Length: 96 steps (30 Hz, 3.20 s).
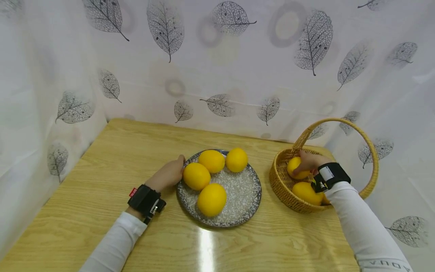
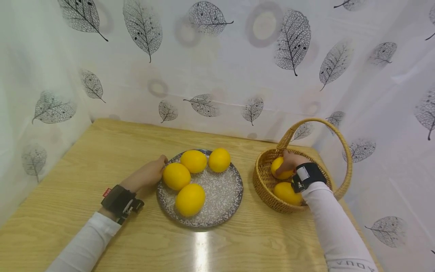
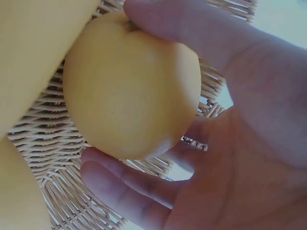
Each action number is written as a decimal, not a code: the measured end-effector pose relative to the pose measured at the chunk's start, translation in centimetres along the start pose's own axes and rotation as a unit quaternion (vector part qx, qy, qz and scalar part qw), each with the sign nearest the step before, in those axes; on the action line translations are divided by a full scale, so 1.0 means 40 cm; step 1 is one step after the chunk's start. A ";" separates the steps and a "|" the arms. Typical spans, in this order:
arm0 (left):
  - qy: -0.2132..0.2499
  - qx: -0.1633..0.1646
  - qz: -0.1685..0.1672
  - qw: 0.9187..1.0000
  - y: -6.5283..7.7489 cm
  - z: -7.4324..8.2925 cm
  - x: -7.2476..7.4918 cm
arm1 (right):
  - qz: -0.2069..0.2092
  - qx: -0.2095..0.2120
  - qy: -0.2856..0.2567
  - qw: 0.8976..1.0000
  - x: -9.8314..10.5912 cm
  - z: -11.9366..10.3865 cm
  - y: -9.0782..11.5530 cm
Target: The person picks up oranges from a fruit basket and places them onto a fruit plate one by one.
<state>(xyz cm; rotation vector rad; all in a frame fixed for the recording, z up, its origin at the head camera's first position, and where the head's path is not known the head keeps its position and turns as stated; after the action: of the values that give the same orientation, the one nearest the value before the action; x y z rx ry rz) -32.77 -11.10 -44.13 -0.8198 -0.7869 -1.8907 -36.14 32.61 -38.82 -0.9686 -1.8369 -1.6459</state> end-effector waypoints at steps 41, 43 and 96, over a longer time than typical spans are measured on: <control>0.006 0.001 -0.012 1.000 0.007 0.010 0.003 | 0.107 0.079 0.007 0.991 0.034 -0.075 0.060; 0.007 0.002 -0.013 1.000 0.007 0.010 0.004 | 0.118 0.086 0.010 0.989 0.037 -0.081 0.066; 0.009 0.011 -0.007 1.000 0.000 -0.004 -0.005 | 0.256 0.151 -0.012 0.955 -0.013 -0.294 0.277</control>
<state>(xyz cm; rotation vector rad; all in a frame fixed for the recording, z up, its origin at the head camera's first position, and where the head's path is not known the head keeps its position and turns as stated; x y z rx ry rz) -32.71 -11.12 -44.39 -0.7853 -0.8027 -1.8963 -28.44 21.21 -30.31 -1.1988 -1.6091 -1.0147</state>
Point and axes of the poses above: each hand's wrist, its own y-axis away from the middle knuckle, its own x-axis out of the back of the hand, z = x × y, the point moved 9 cm from there along -y, towards the middle knuckle, and after that the axes turned 3 degrees about -z, right-handed, at the moved point
